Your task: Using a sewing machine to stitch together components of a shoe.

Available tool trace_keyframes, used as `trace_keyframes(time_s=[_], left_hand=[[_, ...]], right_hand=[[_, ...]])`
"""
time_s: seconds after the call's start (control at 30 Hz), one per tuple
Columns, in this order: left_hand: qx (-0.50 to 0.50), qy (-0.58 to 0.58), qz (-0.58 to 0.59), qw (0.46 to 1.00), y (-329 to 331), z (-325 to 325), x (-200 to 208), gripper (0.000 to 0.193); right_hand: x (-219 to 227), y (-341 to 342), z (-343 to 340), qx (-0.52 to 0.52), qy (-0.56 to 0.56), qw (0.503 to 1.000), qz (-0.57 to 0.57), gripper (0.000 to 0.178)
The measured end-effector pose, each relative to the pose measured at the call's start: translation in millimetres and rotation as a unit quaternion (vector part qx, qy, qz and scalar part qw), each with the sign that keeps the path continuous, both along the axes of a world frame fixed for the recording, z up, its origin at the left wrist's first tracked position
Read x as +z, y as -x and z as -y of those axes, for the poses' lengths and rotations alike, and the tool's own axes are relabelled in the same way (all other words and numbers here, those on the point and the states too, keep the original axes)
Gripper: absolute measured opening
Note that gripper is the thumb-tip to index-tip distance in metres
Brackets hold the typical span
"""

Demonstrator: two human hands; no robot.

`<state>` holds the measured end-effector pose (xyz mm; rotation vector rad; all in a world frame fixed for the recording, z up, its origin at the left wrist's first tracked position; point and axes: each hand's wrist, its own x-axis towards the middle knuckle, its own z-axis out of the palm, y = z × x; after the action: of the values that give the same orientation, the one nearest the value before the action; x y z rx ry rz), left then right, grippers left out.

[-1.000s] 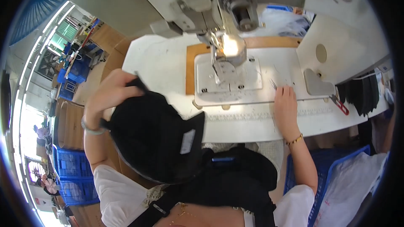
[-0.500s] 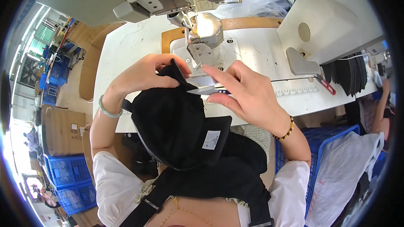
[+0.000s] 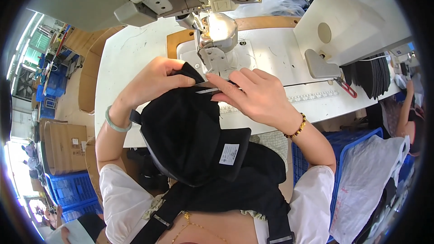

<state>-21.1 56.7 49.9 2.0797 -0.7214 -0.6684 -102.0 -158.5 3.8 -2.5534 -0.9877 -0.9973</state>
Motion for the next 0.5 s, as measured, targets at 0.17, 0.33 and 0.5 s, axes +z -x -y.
trace_keyframes(time_s=[0.17,0.33,0.5], left_hand=[[0.017,-0.008,0.011,1.000,2,0,2,0.020],[0.016,-0.041,0.027,0.999,0,1,4,0.020],[0.025,-0.047,0.040,0.998,1,-2,4,0.021]], right_hand=[[-2,-3,-1,-0.003,-0.004,1.000,0.009,0.047],[-8,-8,3,-0.028,-0.016,0.999,0.036,0.043],[-9,-7,8,-0.058,-0.103,0.992,0.037,0.039]])
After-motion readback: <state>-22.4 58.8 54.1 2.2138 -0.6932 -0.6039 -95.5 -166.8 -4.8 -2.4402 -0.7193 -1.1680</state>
